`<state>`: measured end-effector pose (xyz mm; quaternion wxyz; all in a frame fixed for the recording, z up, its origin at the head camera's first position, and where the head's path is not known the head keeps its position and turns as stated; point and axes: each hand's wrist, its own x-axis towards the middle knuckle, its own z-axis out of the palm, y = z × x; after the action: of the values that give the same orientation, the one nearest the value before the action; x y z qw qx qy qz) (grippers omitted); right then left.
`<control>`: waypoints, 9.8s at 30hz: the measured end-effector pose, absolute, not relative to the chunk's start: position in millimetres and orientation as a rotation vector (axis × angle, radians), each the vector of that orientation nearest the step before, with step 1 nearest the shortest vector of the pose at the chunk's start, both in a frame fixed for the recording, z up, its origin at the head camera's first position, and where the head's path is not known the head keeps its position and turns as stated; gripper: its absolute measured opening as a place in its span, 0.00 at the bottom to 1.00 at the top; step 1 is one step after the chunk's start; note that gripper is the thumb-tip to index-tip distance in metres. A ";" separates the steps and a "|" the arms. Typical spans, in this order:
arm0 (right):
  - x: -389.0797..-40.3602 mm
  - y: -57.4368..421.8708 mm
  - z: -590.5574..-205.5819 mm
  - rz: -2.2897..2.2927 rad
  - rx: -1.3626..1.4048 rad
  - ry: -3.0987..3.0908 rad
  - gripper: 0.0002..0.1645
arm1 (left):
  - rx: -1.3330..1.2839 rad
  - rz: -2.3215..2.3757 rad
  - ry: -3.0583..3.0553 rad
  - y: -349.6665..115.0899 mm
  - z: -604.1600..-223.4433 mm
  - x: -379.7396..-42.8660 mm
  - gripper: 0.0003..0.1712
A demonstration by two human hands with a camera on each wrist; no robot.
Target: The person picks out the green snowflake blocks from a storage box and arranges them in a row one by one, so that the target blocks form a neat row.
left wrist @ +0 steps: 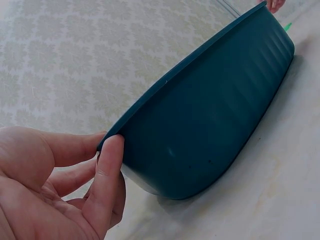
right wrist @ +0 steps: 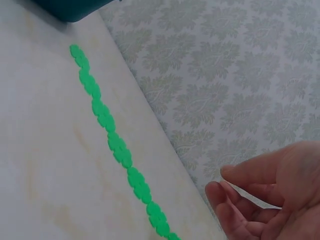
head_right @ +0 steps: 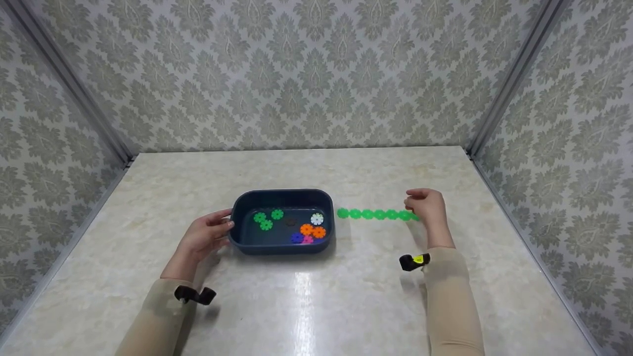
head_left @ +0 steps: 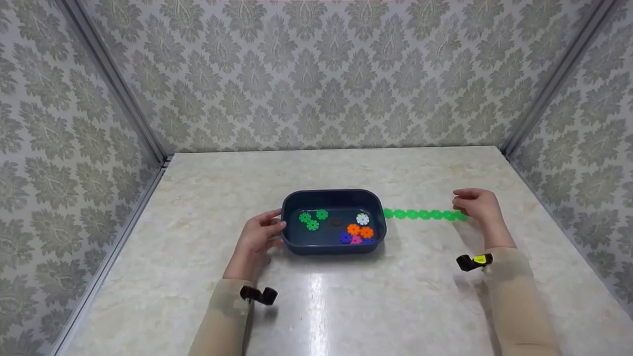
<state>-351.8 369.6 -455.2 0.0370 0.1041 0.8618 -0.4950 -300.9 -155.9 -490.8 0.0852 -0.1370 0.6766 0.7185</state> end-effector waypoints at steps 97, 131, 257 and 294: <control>-363.3 78.7 -487.2 -0.890 -0.754 2.802 0.18 | -0.412 2.160 1.986 -154.5 -489.0 -302.4 0.29; -360.9 91.7 -476.1 -0.921 -0.655 2.779 0.13 | -0.416 2.168 1.984 -154.7 -491.3 -303.4 0.28; -345.7 429.5 -481.0 -1.962 0.631 2.189 0.36 | -0.463 2.120 2.001 -155.1 -490.4 -303.2 0.27; -354.6 430.8 -482.5 -1.601 0.738 2.457 0.30 | -0.399 2.169 1.999 -155.8 -491.3 -300.8 0.28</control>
<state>-354.6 430.8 -482.5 0.0588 0.2436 0.8111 -0.5284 -300.8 -155.8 -491.3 0.0826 -0.1336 0.6692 0.7263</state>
